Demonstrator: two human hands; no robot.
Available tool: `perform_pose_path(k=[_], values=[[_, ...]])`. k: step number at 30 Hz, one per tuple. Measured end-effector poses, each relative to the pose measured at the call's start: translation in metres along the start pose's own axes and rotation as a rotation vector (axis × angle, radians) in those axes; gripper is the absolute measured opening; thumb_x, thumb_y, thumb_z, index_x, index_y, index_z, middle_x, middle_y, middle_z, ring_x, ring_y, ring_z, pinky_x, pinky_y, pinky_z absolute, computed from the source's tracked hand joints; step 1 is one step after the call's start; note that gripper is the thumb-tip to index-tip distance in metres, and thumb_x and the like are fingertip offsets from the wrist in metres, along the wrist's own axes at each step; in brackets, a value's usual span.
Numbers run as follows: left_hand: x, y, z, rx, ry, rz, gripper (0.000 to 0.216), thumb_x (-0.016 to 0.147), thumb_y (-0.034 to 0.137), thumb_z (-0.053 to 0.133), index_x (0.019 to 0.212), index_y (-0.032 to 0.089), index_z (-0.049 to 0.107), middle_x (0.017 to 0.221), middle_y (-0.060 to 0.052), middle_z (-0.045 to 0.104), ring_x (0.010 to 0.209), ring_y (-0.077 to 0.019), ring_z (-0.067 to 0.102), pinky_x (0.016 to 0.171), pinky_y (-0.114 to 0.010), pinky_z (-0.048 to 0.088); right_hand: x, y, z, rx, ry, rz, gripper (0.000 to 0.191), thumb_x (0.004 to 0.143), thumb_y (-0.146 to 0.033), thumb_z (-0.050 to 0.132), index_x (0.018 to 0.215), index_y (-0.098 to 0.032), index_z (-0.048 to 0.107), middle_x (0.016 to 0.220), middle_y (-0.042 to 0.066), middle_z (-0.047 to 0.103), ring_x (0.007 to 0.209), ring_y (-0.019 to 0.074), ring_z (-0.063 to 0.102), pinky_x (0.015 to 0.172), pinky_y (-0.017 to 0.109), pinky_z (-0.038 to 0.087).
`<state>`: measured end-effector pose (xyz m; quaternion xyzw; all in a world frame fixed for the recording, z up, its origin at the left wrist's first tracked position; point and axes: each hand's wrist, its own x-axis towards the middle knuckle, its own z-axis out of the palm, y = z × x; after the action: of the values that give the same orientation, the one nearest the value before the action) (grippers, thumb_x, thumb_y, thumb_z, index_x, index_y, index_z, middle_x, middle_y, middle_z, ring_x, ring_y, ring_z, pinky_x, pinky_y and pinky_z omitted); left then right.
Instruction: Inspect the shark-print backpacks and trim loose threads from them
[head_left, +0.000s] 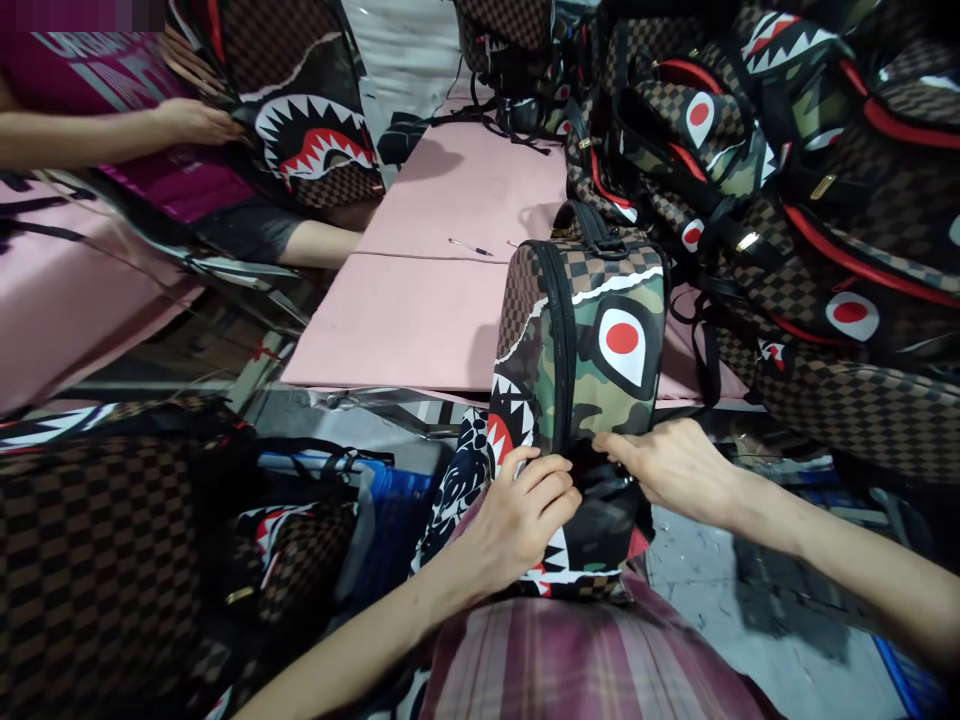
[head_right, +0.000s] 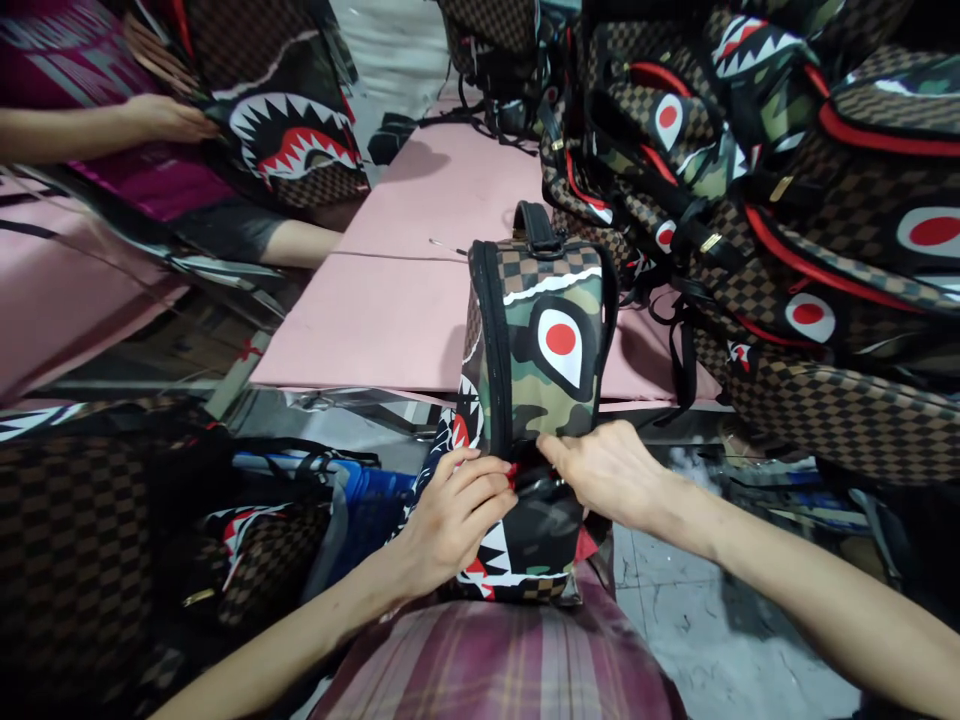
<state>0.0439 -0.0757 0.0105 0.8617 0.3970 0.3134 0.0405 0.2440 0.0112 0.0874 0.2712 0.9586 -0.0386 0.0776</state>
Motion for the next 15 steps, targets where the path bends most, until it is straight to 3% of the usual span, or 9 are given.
perform_pose_path(k=[2,4,7,10,12,15], values=[[-0.001,0.0,0.001,-0.006,-0.037,0.01,0.026,0.083,0.002,0.038,0.094,0.015,0.057,0.093,-0.004,0.064,0.106,-0.0173,0.05,0.097,-0.04,0.029,0.011,0.005,0.001,-0.004,-0.06,0.163,0.036,0.077,-0.012,0.048,0.11,-0.021,0.06,0.064,0.003,0.067,0.053,0.019,0.061,0.045,0.025,0.031],[0.0,0.001,0.002,0.002,-0.06,0.013,0.027,0.083,0.001,0.038,0.095,0.015,0.056,0.096,-0.004,0.064,0.108,-0.0168,0.049,0.099,-0.04,0.028,0.016,0.014,0.003,0.141,-0.051,0.23,0.029,0.084,-0.023,0.048,0.109,-0.024,0.061,0.077,0.005,0.07,0.067,0.0213,0.065,0.053,0.026,0.038],[0.002,0.002,0.006,0.007,-0.031,0.013,0.025,0.084,0.001,0.038,0.096,0.015,0.056,0.095,-0.004,0.064,0.11,-0.0168,0.048,0.1,-0.039,0.027,0.012,0.029,0.005,0.548,-0.058,0.196,0.031,0.09,-0.038,0.041,0.105,-0.022,0.064,0.098,0.005,0.069,0.087,0.0201,0.064,0.071,0.027,0.045],[0.002,0.002,0.009,0.001,0.001,0.015,0.026,0.084,0.0,0.037,0.095,0.015,0.056,0.093,-0.003,0.063,0.111,-0.017,0.048,0.099,-0.038,0.027,-0.003,0.035,0.001,0.784,-0.03,0.2,0.04,0.09,-0.045,0.041,0.111,-0.017,0.06,0.087,0.004,0.069,0.082,0.0176,0.063,0.074,0.027,0.046],[0.001,0.001,0.01,-0.001,0.018,0.011,0.027,0.084,0.0,0.038,0.095,0.015,0.057,0.093,-0.004,0.063,0.112,-0.0173,0.048,0.099,-0.039,0.027,-0.015,0.033,-0.004,0.661,0.062,0.257,0.048,0.086,-0.049,0.046,0.121,-0.016,0.052,0.082,0.003,0.068,0.074,0.0177,0.062,0.067,0.028,0.046],[-0.002,0.002,0.011,-0.015,0.021,0.003,0.028,0.082,-0.001,0.038,0.097,0.014,0.057,0.096,-0.005,0.063,0.113,-0.0183,0.047,0.1,-0.04,0.026,-0.032,0.025,-0.008,0.23,0.225,0.3,0.047,0.086,-0.046,0.048,0.121,-0.015,0.049,0.086,0.007,0.066,0.07,0.0193,0.061,0.06,0.028,0.042]])
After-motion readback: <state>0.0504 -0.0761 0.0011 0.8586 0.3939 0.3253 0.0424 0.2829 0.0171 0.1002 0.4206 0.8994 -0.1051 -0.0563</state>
